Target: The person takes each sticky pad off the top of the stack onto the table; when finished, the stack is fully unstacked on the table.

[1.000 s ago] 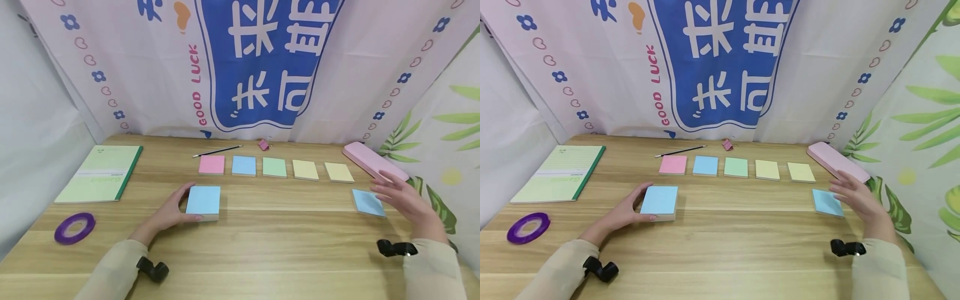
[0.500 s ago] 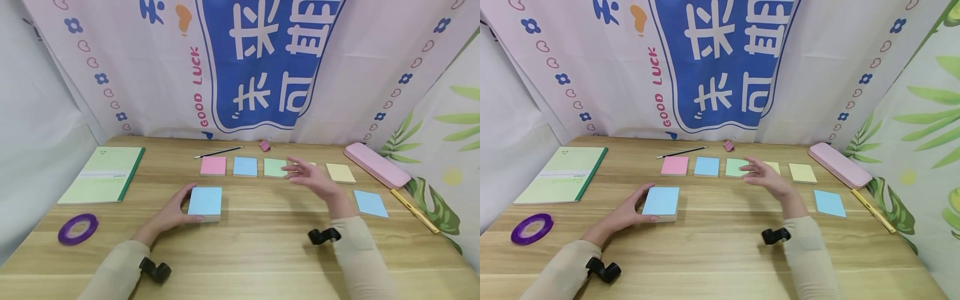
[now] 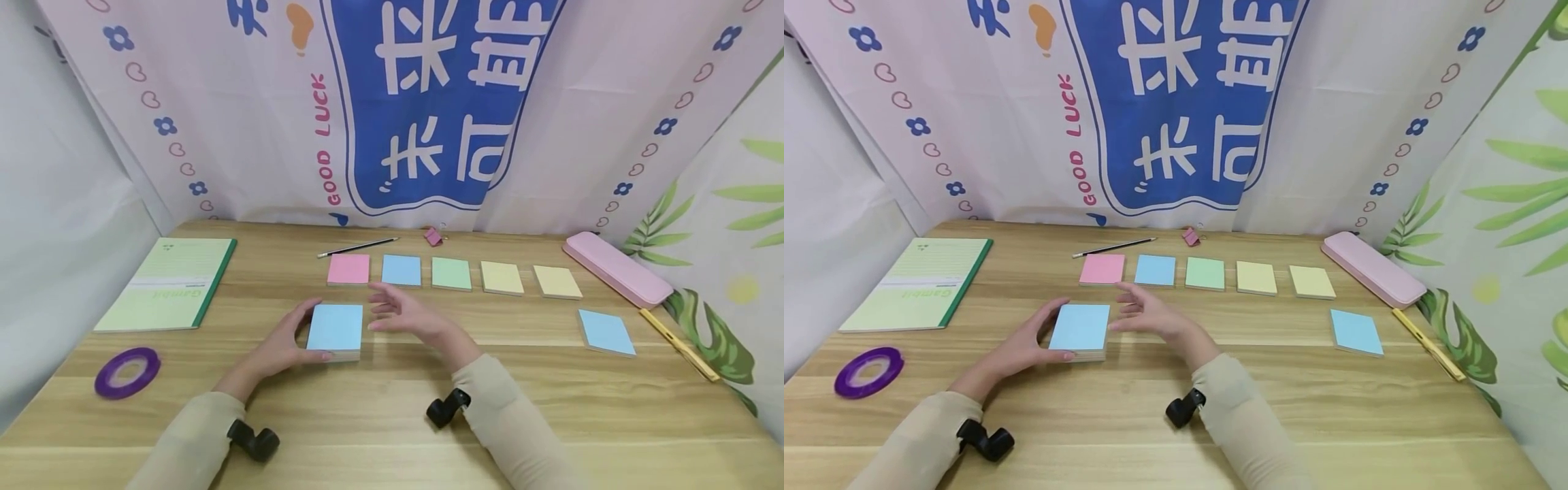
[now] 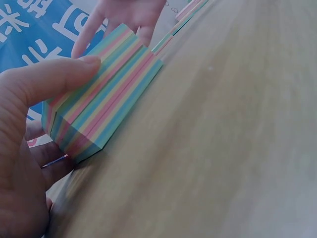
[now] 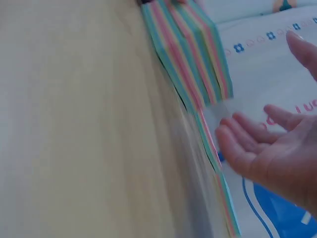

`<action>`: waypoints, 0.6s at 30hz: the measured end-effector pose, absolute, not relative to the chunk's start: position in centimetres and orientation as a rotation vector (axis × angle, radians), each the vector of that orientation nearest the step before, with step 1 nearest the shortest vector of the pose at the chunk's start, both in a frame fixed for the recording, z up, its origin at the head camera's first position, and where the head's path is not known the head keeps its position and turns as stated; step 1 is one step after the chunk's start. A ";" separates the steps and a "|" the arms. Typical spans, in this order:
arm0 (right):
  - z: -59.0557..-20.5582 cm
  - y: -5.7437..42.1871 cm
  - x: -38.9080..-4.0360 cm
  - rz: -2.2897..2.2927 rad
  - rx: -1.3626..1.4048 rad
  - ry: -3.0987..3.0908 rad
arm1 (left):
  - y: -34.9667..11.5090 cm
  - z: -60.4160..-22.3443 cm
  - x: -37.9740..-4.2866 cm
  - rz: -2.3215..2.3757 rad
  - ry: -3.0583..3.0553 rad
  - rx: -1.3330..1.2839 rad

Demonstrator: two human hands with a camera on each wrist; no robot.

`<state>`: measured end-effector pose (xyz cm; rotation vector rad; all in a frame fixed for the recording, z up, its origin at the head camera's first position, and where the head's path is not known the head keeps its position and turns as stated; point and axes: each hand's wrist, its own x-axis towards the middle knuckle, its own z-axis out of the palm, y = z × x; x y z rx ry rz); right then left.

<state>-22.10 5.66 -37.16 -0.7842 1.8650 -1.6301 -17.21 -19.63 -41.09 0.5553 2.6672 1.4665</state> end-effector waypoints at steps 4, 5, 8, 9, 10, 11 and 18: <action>-38.0 4.1 -21.3 -1.564 -0.740 1.980 | -19.5 -40.7 -17.0 1.440 2.677 0.533; -38.2 3.8 -21.1 -1.566 -0.743 1.982 | -19.5 -40.5 -16.9 1.443 2.674 0.533; -39.0 3.0 -20.7 -1.532 -0.777 2.032 | -19.1 -39.4 -16.3 1.459 2.659 0.538; -39.2 2.8 -20.6 -1.515 -0.784 2.059 | -19.0 -39.1 -16.2 1.466 2.652 0.544; -39.4 2.6 -20.4 -1.491 -0.787 2.093 | -18.8 -38.8 -16.0 1.473 2.646 0.548; -39.6 2.4 -20.3 -1.466 -0.792 2.131 | -18.7 -38.5 -15.8 1.479 2.641 0.551; -40.2 2.2 -20.1 -1.367 -0.830 2.303 | -19.1 -39.7 -16.4 1.477 2.653 0.568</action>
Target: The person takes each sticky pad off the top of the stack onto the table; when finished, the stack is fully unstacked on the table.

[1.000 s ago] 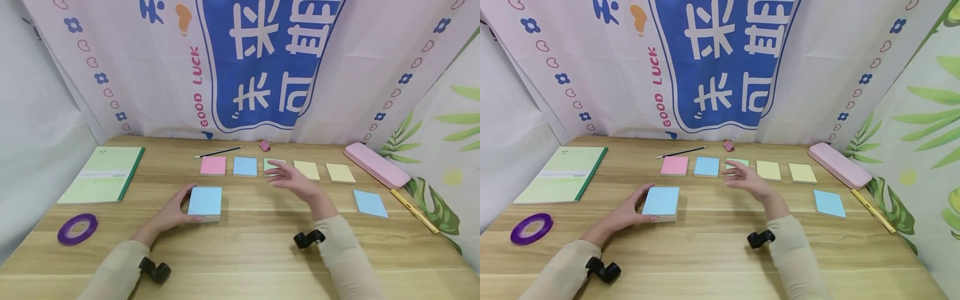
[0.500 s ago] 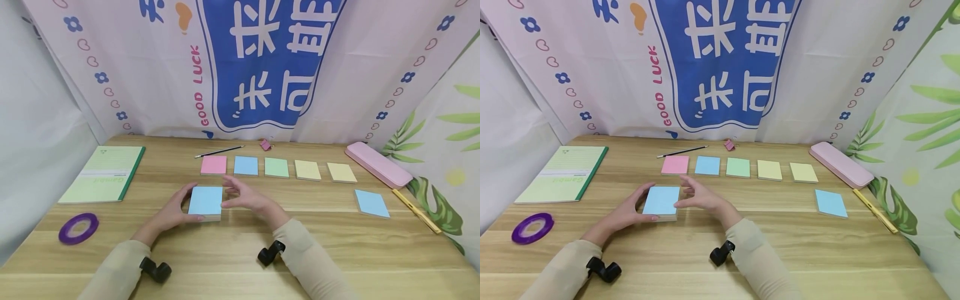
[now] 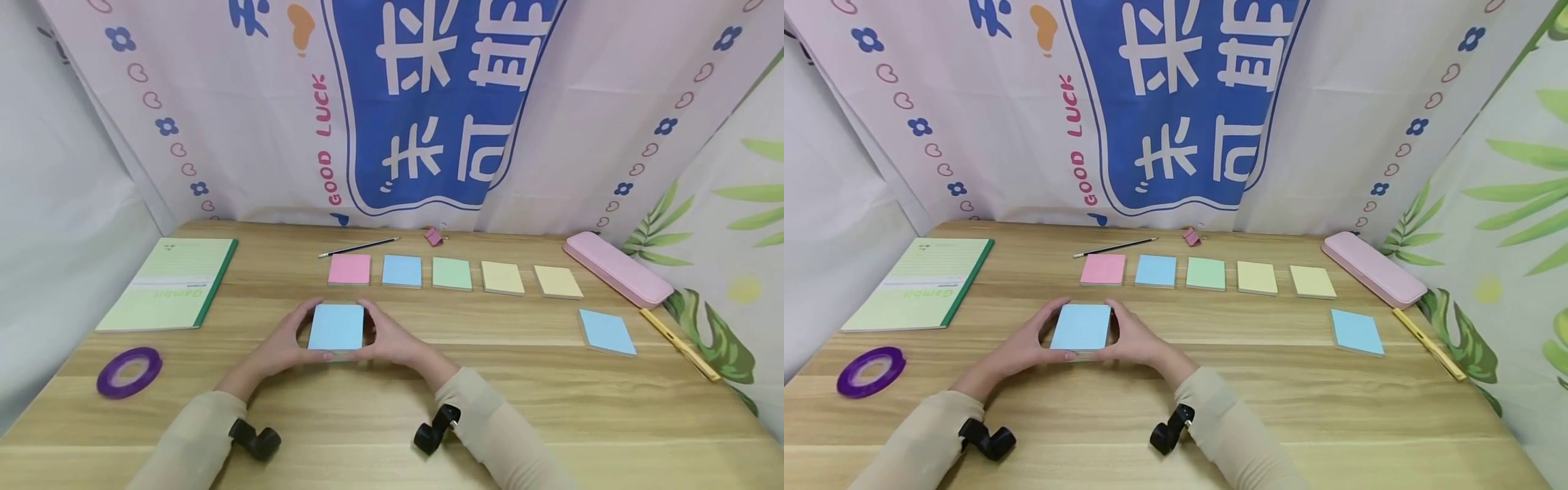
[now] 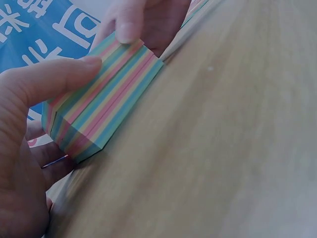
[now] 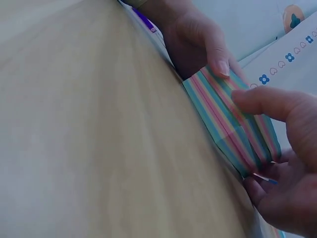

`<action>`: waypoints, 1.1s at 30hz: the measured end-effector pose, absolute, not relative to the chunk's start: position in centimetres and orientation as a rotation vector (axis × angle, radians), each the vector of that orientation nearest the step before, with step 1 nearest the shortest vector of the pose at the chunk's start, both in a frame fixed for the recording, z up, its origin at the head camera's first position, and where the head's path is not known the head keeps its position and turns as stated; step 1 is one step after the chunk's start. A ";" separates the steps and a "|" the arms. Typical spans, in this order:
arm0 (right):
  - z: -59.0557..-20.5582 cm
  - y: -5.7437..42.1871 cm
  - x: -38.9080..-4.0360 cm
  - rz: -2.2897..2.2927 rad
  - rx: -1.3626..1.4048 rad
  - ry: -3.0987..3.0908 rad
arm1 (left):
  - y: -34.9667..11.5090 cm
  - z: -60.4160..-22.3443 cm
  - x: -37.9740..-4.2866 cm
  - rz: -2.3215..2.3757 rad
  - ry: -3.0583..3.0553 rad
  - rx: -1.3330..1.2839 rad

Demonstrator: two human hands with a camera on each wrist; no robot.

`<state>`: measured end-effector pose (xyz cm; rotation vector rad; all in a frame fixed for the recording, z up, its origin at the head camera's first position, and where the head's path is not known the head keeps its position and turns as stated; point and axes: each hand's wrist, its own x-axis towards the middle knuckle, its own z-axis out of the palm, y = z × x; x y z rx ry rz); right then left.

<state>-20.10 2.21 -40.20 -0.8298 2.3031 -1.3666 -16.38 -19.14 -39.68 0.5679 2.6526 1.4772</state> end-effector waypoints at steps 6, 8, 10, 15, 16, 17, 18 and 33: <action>-39.8 3.5 -20.2 -1.507 -0.771 2.155 | -19.6 -41.1 -17.2 1.494 2.636 0.592; -39.4 4.2 -20.3 -1.589 -0.707 2.050 | -19.7 -41.1 -17.2 1.479 2.649 0.582; -39.0 5.0 -20.3 -1.666 -0.648 1.941 | -19.7 -41.1 -17.1 1.463 2.664 0.567; -38.2 7.9 -20.5 -1.825 -0.549 1.720 | -19.7 -41.1 -17.0 1.439 2.676 0.547; -38.1 8.6 -20.6 -1.840 -0.539 1.702 | -19.7 -41.1 -17.0 1.439 2.675 0.543; -38.0 9.3 -20.6 -1.856 -0.537 1.687 | -19.7 -41.1 -17.0 1.437 2.673 0.537; -37.9 10.1 -20.7 -1.869 -0.536 1.681 | -19.7 -41.1 -17.0 1.437 2.672 0.533; -37.6 23.8 -21.1 -1.975 -0.545 1.737 | -19.6 -40.7 -16.9 1.416 2.692 0.549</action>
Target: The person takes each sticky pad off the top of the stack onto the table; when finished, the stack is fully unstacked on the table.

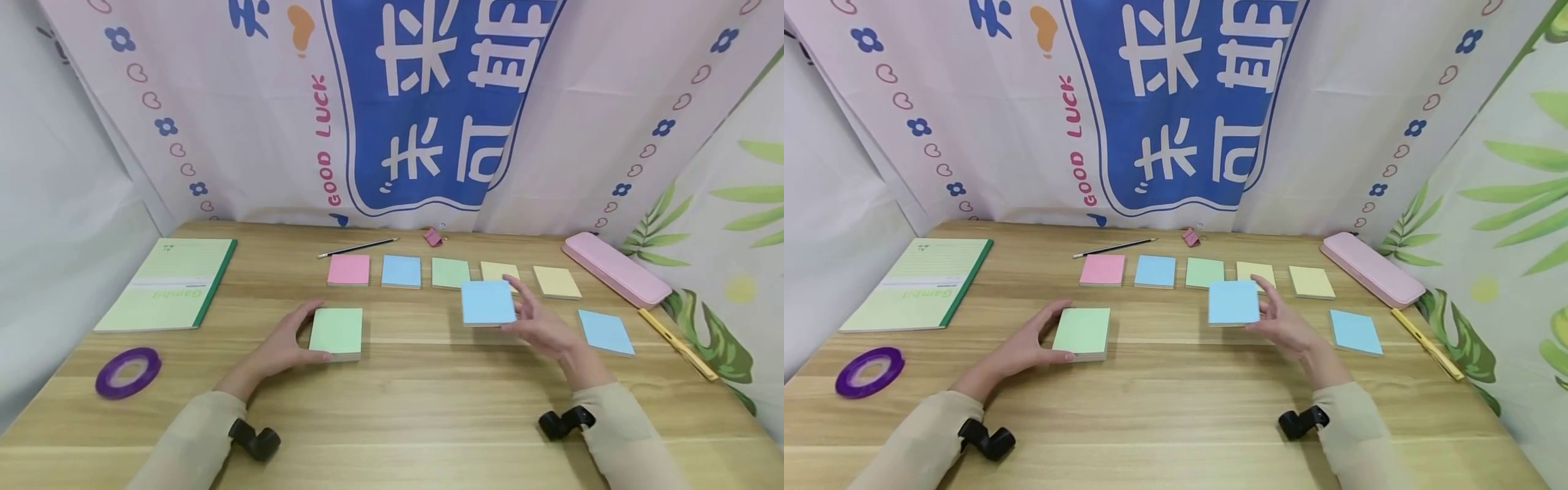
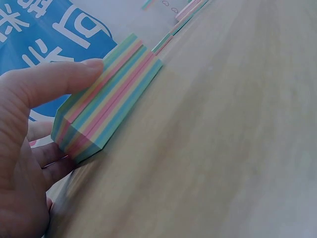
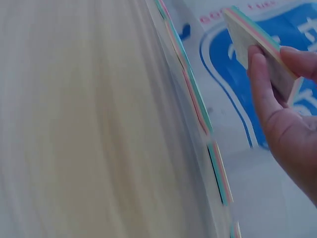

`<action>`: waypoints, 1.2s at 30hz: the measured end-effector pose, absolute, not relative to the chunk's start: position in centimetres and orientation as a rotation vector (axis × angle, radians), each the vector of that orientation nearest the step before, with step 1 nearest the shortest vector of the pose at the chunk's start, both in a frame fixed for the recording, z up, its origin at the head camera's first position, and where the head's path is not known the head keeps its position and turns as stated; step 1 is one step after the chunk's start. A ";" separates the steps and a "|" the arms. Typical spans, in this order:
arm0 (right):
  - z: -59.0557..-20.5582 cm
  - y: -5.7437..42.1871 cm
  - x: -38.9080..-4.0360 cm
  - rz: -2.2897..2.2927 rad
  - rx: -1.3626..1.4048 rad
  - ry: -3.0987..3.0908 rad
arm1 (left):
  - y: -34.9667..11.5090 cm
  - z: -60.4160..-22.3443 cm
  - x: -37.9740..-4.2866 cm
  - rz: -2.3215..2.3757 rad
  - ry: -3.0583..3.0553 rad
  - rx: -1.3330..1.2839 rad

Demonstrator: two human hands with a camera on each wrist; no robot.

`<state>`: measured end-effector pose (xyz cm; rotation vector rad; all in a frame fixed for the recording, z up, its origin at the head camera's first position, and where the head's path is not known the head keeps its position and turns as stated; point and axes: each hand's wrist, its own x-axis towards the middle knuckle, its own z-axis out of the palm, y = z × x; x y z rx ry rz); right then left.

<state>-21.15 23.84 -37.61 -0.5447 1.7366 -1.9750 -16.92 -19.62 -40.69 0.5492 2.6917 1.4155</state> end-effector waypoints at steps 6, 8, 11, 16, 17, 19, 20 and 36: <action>-38.6 28.1 -20.8 -1.970 -0.547 1.766 | -19.5 -40.6 -16.9 1.383 2.707 0.518; -39.0 29.2 -20.6 -2.005 -0.552 1.738 | -19.5 -40.6 -17.0 1.371 2.716 0.521; -39.6 30.2 -20.5 -2.060 -0.529 1.690 | -19.5 -40.6 -17.0 1.361 2.724 0.531; -40.3 30.9 -20.5 -2.047 -0.448 1.712 | -19.7 -40.7 -17.0 1.359 2.730 0.522; -40.4 31.0 -20.5 -2.032 -0.433 1.730 | -19.7 -40.8 -17.0 1.362 2.727 0.520; -40.5 31.1 -20.5 -1.999 -0.409 1.758 | -19.7 -40.8 -16.9 1.356 2.730 0.520; -40.5 31.2 -20.5 -1.983 -0.401 1.777 | -19.7 -40.8 -16.9 1.352 2.732 0.520; -35.0 29.4 -18.6 -1.386 -0.442 2.504 | -19.8 -40.8 -16.9 1.265 2.790 0.527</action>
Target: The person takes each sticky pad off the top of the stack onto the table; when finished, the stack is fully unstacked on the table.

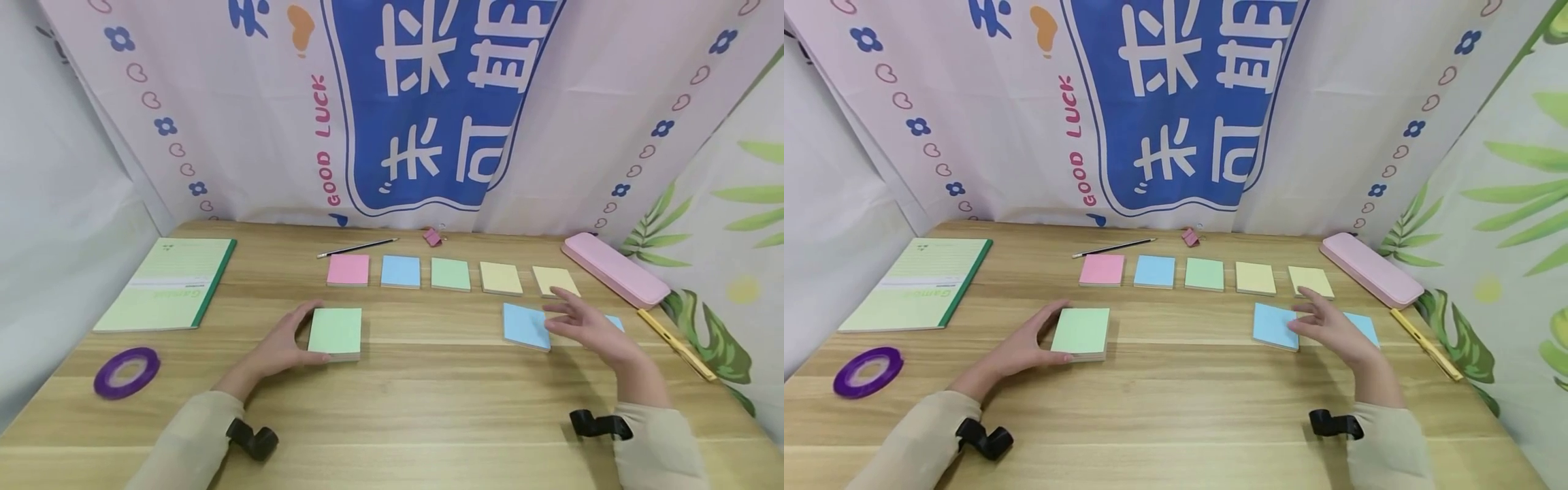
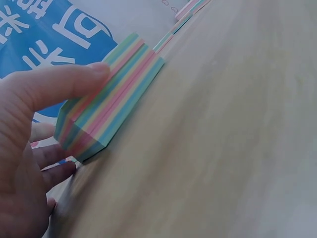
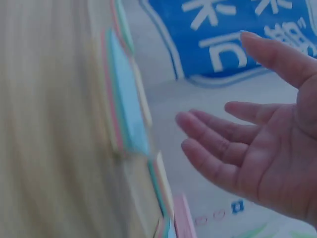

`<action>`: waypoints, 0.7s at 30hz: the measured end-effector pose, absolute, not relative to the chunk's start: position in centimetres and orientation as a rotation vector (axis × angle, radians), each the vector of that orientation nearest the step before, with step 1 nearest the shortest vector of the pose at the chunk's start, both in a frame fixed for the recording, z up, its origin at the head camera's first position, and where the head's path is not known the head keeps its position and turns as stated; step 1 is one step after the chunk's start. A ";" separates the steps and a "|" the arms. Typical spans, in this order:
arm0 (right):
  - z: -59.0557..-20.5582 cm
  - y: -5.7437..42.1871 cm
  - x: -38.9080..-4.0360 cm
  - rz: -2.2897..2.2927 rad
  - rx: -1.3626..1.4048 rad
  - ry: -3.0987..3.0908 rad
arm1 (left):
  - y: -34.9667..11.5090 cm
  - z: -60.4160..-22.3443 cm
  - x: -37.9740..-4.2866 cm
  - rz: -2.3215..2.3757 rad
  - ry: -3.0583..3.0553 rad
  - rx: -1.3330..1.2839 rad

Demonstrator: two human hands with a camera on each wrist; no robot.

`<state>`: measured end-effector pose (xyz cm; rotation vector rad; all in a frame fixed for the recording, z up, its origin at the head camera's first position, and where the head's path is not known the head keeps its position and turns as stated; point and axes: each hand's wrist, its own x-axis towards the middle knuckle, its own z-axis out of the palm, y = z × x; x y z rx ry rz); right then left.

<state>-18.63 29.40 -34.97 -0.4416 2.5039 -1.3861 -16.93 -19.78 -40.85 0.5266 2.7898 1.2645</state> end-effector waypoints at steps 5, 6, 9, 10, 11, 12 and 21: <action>-34.6 25.5 -19.5 -1.564 -0.630 2.254 | -20.0 -40.7 -16.9 1.092 2.882 0.558; -34.7 24.5 -19.7 -1.586 -0.666 2.204 | -20.0 -40.7 -16.9 1.052 2.898 0.560; -34.9 21.4 -20.4 -1.640 -0.739 2.064 | -20.1 -40.6 -16.8 0.981 2.931 0.545; -35.0 20.3 -20.6 -1.645 -0.753 2.032 | -20.1 -40.6 -16.8 0.964 2.941 0.538; -35.1 19.2 -20.8 -1.643 -0.769 2.003 | -20.1 -40.6 -16.8 0.950 2.949 0.531; -35.2 18.1 -20.9 -1.638 -0.777 1.983 | -20.2 -40.6 -16.8 0.941 2.957 0.524; -37.3 9.3 -21.1 -1.546 -0.792 1.960 | -20.0 -40.9 -16.8 0.873 2.999 0.475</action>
